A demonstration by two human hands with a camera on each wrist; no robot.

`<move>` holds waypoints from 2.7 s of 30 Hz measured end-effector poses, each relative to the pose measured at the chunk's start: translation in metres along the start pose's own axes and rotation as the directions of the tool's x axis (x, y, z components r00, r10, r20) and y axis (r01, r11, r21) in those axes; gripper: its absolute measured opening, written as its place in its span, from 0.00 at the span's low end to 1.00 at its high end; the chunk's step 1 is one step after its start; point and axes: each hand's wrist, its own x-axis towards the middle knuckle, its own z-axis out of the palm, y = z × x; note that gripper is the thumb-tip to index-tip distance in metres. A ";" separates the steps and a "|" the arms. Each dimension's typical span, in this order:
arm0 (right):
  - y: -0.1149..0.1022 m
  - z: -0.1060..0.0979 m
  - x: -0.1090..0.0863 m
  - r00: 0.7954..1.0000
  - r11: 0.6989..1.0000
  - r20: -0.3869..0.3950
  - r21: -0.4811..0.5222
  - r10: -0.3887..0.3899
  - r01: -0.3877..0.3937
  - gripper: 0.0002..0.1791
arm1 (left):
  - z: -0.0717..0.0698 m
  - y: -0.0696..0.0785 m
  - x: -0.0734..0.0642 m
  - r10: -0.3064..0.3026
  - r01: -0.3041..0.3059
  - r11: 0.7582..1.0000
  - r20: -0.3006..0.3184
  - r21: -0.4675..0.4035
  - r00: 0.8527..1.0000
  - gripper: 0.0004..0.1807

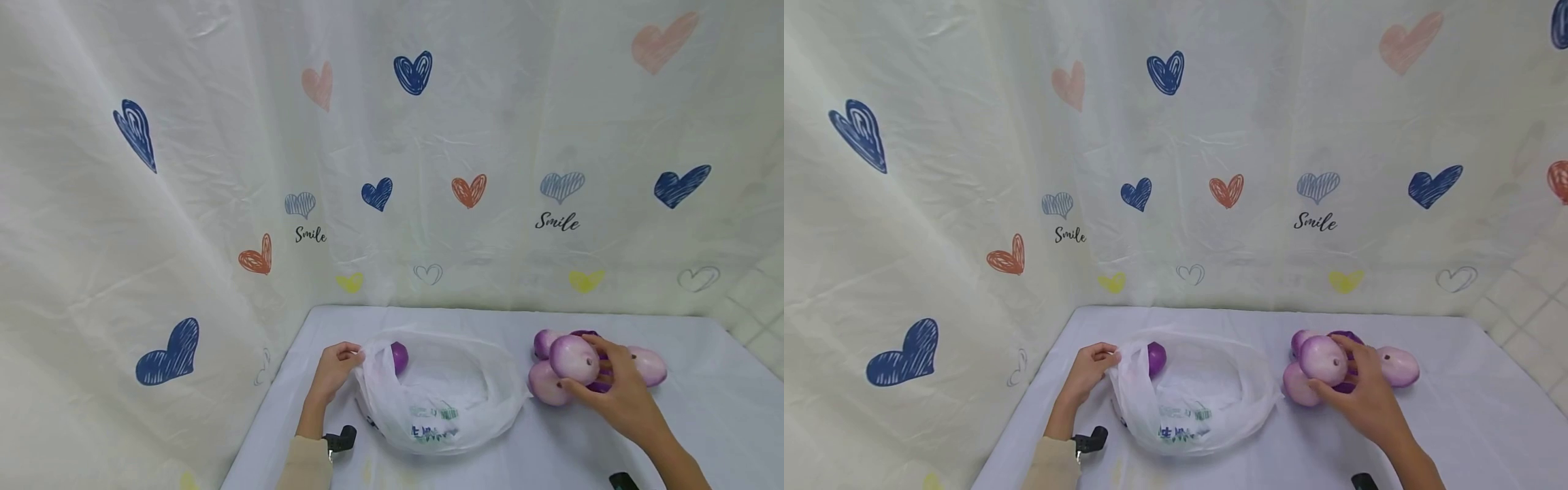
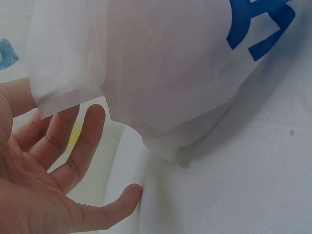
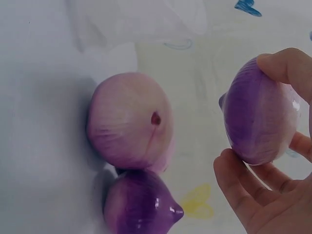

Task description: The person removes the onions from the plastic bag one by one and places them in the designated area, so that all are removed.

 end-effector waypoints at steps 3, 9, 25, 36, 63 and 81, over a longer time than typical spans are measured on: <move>0.006 -0.006 -0.002 1.000 1.000 -0.013 -0.022 0.004 -0.004 0.47 | 0.000 0.000 0.000 -0.001 0.001 1.000 -0.001 0.000 1.000 0.11; 0.014 -0.019 -0.008 0.999 0.997 -0.024 -0.060 0.048 -0.049 0.47 | 0.000 -0.001 0.001 -0.007 0.007 1.000 -0.005 0.003 1.000 0.11; 0.045 -0.047 -0.026 0.981 0.971 -0.032 -0.138 0.193 -0.196 0.49 | 0.000 -0.003 0.002 -0.006 0.006 1.000 -0.007 -0.002 1.000 0.11; 0.069 -0.058 -0.036 0.974 0.958 -0.057 -0.176 0.218 -0.225 0.50 | 0.000 -0.001 0.002 -0.011 0.011 1.000 -0.009 -0.003 1.000 0.10; 0.103 -0.063 -0.035 0.955 0.920 0.017 -0.276 0.295 -0.279 0.50 | 0.001 0.000 0.001 -0.012 0.012 1.000 -0.009 -0.013 1.000 0.09; 0.116 -0.063 -0.029 0.929 0.907 0.130 -0.300 0.346 -0.296 0.52 | 0.000 0.000 0.000 -0.021 0.021 1.000 -0.004 -0.018 1.000 0.10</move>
